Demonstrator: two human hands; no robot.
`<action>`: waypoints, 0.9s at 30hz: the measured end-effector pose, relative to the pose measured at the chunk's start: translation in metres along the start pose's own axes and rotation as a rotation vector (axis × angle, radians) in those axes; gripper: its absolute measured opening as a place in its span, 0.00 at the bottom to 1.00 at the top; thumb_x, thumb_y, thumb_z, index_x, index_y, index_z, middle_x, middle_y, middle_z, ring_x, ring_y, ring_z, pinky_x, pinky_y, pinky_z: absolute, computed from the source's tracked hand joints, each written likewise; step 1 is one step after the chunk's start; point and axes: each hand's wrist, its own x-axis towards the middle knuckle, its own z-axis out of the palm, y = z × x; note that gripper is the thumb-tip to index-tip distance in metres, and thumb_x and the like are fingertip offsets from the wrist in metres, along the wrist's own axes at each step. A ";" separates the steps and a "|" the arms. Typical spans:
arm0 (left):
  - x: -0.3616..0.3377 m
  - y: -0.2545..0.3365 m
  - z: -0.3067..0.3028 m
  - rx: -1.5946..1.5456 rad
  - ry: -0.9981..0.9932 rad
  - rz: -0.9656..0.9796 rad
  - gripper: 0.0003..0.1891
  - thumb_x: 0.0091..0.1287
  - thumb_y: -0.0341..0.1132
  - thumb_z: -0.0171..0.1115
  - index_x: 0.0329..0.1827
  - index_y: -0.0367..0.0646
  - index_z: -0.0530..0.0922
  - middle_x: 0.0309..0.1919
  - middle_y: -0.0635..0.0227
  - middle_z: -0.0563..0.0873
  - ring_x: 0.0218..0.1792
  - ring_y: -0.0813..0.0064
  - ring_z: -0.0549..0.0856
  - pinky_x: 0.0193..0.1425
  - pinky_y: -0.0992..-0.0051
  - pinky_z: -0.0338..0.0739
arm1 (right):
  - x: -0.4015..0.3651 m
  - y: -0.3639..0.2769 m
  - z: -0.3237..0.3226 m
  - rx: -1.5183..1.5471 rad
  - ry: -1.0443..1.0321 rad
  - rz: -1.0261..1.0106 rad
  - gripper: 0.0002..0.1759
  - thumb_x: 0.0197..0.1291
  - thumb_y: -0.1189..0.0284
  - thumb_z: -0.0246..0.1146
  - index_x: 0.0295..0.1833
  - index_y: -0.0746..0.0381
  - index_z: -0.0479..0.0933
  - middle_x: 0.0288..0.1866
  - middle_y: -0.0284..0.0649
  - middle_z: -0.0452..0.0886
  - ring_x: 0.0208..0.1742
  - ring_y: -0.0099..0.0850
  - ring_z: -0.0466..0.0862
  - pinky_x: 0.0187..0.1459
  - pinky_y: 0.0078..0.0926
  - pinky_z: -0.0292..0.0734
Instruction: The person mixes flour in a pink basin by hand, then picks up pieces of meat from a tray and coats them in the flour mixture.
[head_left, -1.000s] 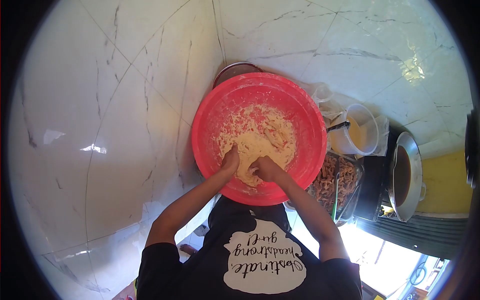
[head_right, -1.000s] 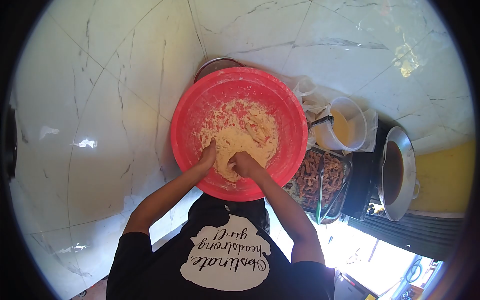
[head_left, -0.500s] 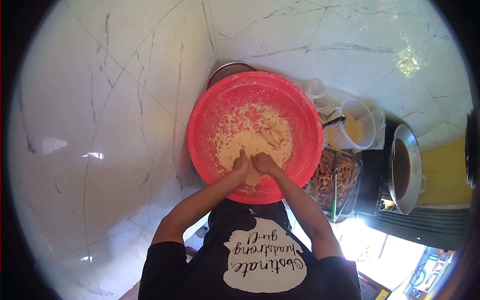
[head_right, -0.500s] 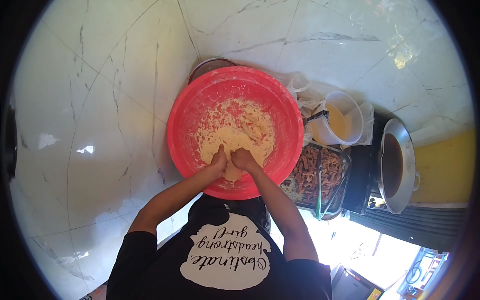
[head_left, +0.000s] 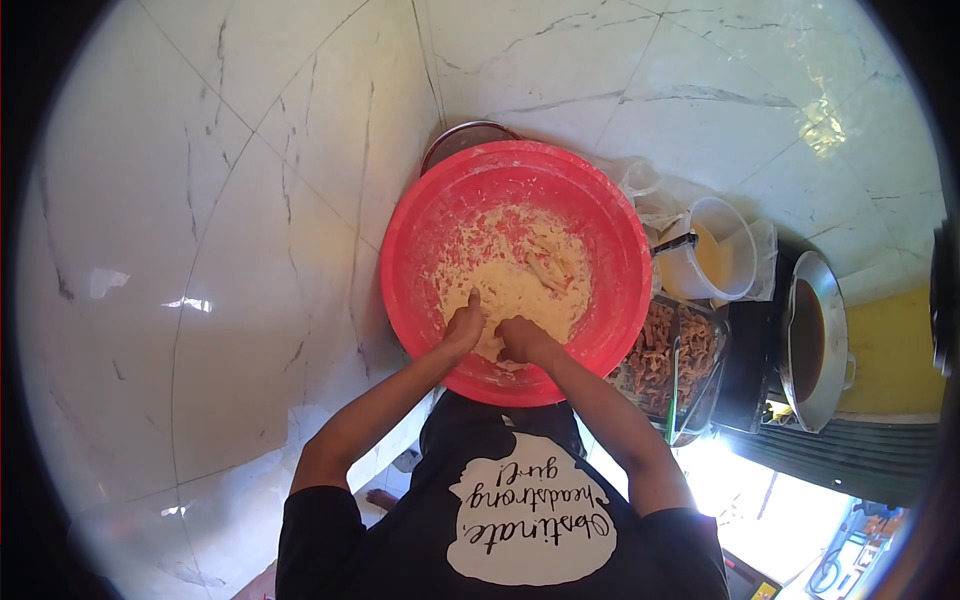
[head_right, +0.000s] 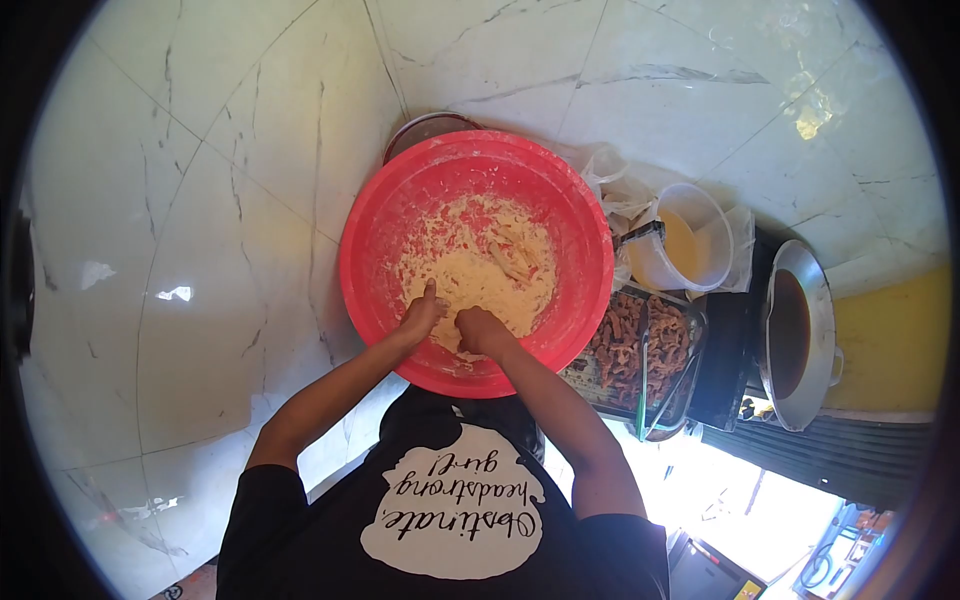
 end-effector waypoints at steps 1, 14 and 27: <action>0.002 -0.002 0.001 -0.002 0.000 0.000 0.40 0.66 0.62 0.26 0.44 0.33 0.78 0.42 0.50 0.81 0.49 0.59 0.78 0.55 0.66 0.66 | 0.000 -0.001 -0.001 0.009 0.026 -0.004 0.27 0.41 0.66 0.71 0.49 0.63 0.76 0.44 0.49 0.79 0.47 0.42 0.79 0.49 0.33 0.73; 0.021 -0.019 0.020 -0.113 0.082 -0.052 0.32 0.67 0.54 0.36 0.51 0.28 0.72 0.47 0.47 0.78 0.52 0.58 0.76 0.56 0.67 0.66 | -0.013 0.027 -0.025 0.333 0.097 0.082 0.18 0.44 0.67 0.63 0.41 0.65 0.79 0.37 0.51 0.81 0.41 0.43 0.81 0.45 0.35 0.76; -0.030 0.016 0.035 -0.073 0.135 0.053 0.33 0.66 0.57 0.33 0.47 0.34 0.76 0.41 0.48 0.80 0.45 0.55 0.80 0.50 0.65 0.70 | 0.006 0.042 -0.017 0.744 0.095 0.212 0.16 0.54 0.69 0.49 0.35 0.70 0.77 0.34 0.54 0.79 0.32 0.40 0.82 0.33 0.30 0.78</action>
